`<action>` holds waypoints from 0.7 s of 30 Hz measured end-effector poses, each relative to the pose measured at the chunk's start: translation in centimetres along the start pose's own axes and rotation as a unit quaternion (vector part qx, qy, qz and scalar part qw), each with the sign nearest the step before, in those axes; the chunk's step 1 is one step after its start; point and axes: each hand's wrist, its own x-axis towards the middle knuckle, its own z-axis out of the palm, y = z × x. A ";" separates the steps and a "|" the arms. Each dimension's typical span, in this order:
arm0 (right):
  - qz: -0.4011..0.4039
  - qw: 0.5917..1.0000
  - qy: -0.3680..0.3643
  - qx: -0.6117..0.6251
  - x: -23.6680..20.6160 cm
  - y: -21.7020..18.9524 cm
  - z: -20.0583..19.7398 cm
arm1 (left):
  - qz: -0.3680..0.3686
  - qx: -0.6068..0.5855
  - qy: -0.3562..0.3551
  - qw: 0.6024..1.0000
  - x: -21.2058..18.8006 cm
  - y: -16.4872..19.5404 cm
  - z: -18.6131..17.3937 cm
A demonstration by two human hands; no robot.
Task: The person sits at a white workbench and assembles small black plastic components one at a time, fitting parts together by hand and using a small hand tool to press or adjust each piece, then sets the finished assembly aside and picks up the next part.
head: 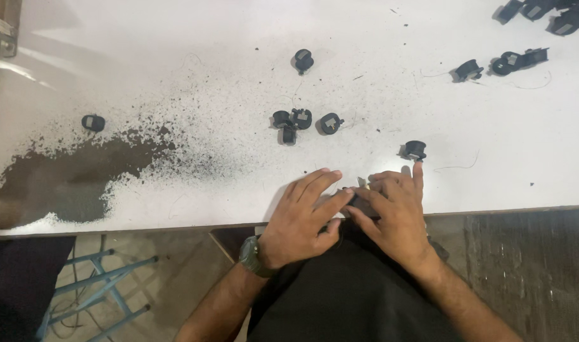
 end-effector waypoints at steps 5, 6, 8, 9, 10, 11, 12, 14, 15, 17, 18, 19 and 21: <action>-0.001 1.000 -0.008 -0.003 -0.3 0.5 0.4 | 0.011 -0.041 -0.034 0.999 1.5 0.4 0.8; 0.001 1.000 -0.007 0.002 -0.3 0.6 0.3 | 0.019 -0.035 -0.035 0.999 1.6 0.3 1.1; 0.005 1.000 -0.005 0.013 -0.3 0.7 0.3 | 0.029 -0.032 -0.032 0.999 1.6 0.0 1.6; 0.007 1.000 -0.006 0.012 -0.3 0.7 0.3 | 0.030 -0.036 -0.027 0.999 1.5 -0.1 1.7; 0.009 1.000 -0.007 0.012 -0.3 0.6 0.3 | 0.032 -0.040 -0.023 0.998 1.2 -0.2 1.8; 0.012 1.000 -0.009 0.010 -0.2 0.5 0.3 | 0.025 -0.047 -0.012 0.999 0.8 -0.3 1.8; 0.009 1.000 -0.002 0.004 -0.2 0.5 0.3 | 0.017 -0.054 0.000 0.998 0.3 -0.5 1.6; 0.002 1.000 0.011 -0.007 -0.1 0.2 0.3 | -0.002 -0.060 0.010 0.998 -0.6 -0.6 1.0; 0.004 1.000 0.016 -0.014 -0.1 0.0 0.3 | -0.013 -0.057 0.012 0.998 -1.1 -0.6 0.7; 0.006 0.999 0.026 -0.028 -0.1 -0.3 0.3 | -0.033 -0.061 0.023 0.997 -1.7 -0.5 0.3; 0.008 0.999 0.024 -0.022 -0.3 -0.3 0.2 | -0.043 -0.067 0.035 0.996 -1.8 -0.2 0.2; 0.010 1.000 0.023 -0.015 -0.4 -0.3 0.2 | -0.053 -0.073 0.047 0.995 -1.9 0.0 0.3; 0.003 0.999 0.042 0.010 -1.0 -0.1 0.2 | -0.082 -0.059 0.063 0.993 -1.7 0.7 0.8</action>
